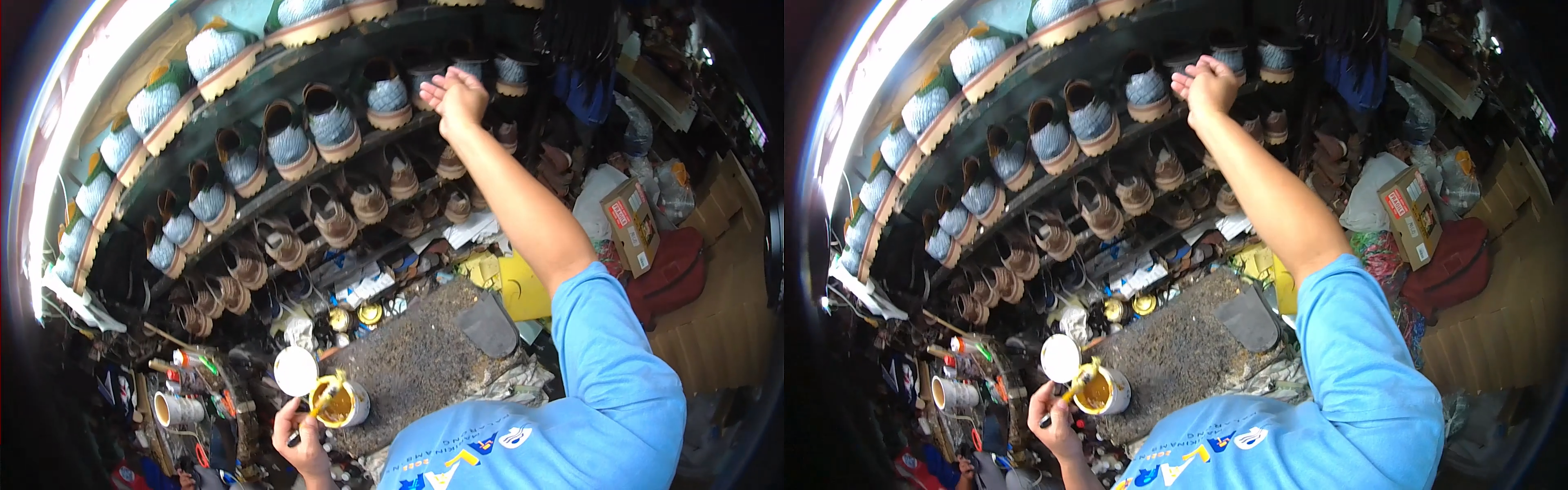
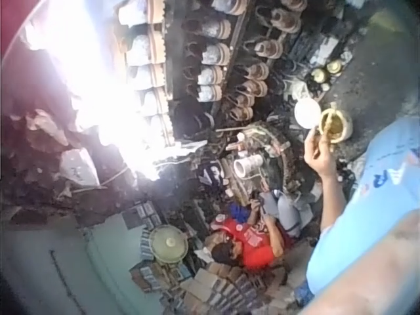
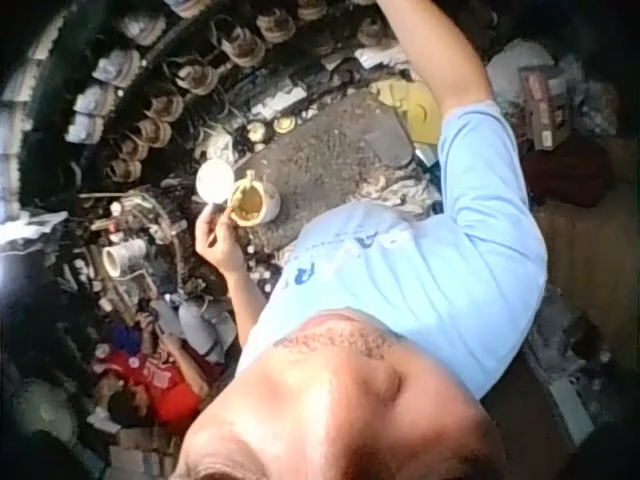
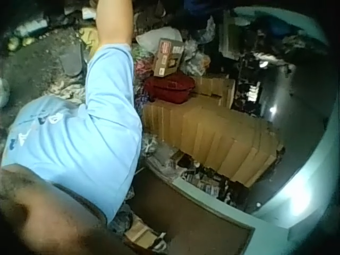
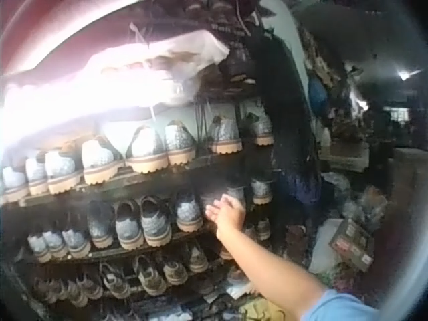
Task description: Applying adhesive to shoe components and assembling them.
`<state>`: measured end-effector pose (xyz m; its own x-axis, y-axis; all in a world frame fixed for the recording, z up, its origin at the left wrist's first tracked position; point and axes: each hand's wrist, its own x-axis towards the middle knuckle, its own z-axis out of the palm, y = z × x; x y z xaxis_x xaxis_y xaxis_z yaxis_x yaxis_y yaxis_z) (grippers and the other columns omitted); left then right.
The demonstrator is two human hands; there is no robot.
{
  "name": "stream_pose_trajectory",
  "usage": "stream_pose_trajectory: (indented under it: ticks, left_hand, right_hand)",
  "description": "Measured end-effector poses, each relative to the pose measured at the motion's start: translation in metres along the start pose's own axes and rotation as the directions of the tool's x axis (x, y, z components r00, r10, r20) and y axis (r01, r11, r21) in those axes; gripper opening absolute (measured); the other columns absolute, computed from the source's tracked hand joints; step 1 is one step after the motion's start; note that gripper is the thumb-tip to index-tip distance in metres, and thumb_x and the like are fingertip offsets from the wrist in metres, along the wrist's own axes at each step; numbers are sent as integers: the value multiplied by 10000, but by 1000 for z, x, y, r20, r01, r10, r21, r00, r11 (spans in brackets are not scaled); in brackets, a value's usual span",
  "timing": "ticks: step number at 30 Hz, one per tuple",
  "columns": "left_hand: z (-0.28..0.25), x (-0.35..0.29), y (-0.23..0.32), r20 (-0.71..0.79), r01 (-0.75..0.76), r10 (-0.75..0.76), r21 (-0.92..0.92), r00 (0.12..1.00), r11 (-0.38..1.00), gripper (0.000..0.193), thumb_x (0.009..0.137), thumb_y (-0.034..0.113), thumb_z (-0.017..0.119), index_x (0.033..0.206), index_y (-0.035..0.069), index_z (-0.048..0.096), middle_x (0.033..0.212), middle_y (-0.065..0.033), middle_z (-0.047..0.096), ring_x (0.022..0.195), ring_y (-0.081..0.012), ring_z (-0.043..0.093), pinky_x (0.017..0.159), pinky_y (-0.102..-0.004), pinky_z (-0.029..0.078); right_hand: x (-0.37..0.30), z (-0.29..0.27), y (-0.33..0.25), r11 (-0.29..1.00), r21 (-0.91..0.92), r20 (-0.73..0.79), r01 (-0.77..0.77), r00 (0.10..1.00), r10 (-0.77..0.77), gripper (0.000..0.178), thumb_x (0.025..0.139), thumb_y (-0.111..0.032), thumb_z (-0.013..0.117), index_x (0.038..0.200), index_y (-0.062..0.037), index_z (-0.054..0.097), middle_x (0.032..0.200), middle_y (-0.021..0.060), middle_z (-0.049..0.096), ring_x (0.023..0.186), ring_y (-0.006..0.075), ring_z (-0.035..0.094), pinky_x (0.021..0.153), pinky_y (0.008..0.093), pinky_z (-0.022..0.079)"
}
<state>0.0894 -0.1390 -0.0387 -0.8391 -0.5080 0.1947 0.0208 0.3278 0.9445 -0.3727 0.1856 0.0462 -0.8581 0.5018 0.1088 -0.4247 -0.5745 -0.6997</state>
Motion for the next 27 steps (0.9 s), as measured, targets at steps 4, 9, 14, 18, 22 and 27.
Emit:
stream_pose_trajectory:
  ticks: [4, 9, 14, 18, 22, 27]
  left_hand:
    - [-18, 16, 11, 4, -86, 86, 77, 996, 993, 121, 920, 37, 659, 956, -70, 702, 787, -59, 679, 639, -87, 607, 600, -239, 480]
    - [-34, 42, 30, 133, -157, 120, 319, 984, 935, 86, 912, 24, 680, 873, -47, 708, 735, -47, 692, 603, -75, 592, 586, -238, 470]
    - [-8, 40, -1, 309, -203, 40, 518, 950, 831, 105, 898, 84, 722, 843, -5, 708, 670, -90, 682, 579, -108, 633, 570, -297, 517]
    - [-19, 34, -40, 202, -33, -56, 414, 978, 910, 171, 953, 148, 700, 841, 19, 704, 633, -80, 653, 480, -129, 596, 470, -290, 463]
    - [-58, 56, -33, 46, 418, -421, -259, 906, 871, 235, 1032, 222, 585, 906, 32, 641, 564, -34, 552, 388, -93, 444, 362, -222, 323]
    - [-106, 50, -57, 401, 774, -666, -238, 629, 587, 280, 1050, 266, 509, 907, 44, 604, 496, -16, 468, 318, -93, 333, 306, -233, 278]
  right_hand:
    - [-57, -48, -13, 987, -155, 284, 46, 959, 0, 142, 964, -60, 656, 1089, 7, 642, 929, 170, 728, 779, 272, 755, 626, 377, 640]
    - [-172, -167, -65, 521, -811, 433, 265, 871, 231, 241, 953, -177, 750, 1102, 12, 753, 910, 44, 734, 769, 88, 653, 682, 228, 490]
    - [-264, -252, -67, -35, -923, 347, 383, 868, 355, 544, 769, -249, 887, 1191, 46, 710, 1061, 143, 681, 929, 255, 660, 842, 350, 520]
    - [-294, -265, -61, -186, -932, 210, 312, 882, 422, 667, 709, -248, 906, 1248, 74, 679, 1101, 168, 620, 1075, 326, 614, 930, 390, 492]
    - [-293, -270, -68, -167, -968, 95, 186, 893, 440, 639, 713, -212, 897, 1242, 74, 681, 1057, 169, 631, 1015, 339, 625, 897, 408, 500]
    - [-300, -275, -62, -182, -933, 210, 311, 880, 427, 831, 691, -360, 927, 1328, 80, 625, 1167, 182, 600, 1084, 337, 618, 954, 399, 499]
